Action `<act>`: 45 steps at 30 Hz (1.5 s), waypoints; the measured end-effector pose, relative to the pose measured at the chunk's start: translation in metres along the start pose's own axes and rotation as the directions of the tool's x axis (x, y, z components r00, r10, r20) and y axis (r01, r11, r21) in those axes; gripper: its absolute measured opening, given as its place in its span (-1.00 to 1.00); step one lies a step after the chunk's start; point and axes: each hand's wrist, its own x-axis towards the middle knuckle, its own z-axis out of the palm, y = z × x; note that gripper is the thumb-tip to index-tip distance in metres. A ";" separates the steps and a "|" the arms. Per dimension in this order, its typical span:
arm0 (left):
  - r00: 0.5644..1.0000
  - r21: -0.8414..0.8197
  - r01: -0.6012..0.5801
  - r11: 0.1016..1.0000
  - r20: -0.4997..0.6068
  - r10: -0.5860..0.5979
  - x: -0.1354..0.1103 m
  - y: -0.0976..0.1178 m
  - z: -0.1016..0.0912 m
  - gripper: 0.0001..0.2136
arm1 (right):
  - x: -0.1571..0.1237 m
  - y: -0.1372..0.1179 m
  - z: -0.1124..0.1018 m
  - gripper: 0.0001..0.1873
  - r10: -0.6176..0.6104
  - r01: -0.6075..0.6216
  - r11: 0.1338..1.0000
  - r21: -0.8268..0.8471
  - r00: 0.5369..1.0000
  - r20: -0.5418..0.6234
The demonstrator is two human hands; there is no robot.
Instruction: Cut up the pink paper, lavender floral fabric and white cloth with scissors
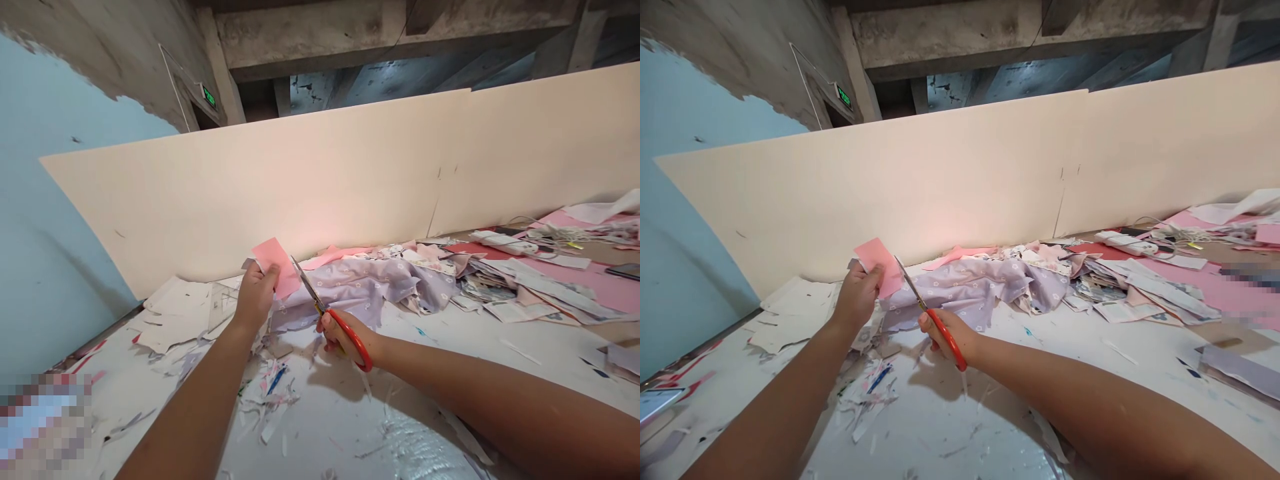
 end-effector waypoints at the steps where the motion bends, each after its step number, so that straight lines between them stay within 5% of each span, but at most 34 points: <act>1: 1.000 0.014 0.001 1.000 0.002 -0.001 0.000 0.000 0.000 -0.79 | 0.000 0.001 0.000 -0.40 -0.005 0.005 1.000 0.013 1.000 -0.008; 24: 1.000 0.097 -0.005 0.995 -0.004 0.005 -0.002 0.009 -0.002 -0.79 | 0.001 -0.006 -0.001 -0.60 0.123 -0.122 0.992 0.043 0.992 -0.018; 45: 0.999 0.035 0.006 0.999 0.045 -0.008 -0.001 0.004 -0.002 -0.78 | 0.000 -0.004 0.000 -0.39 0.076 -0.077 0.996 -0.044 0.997 -0.017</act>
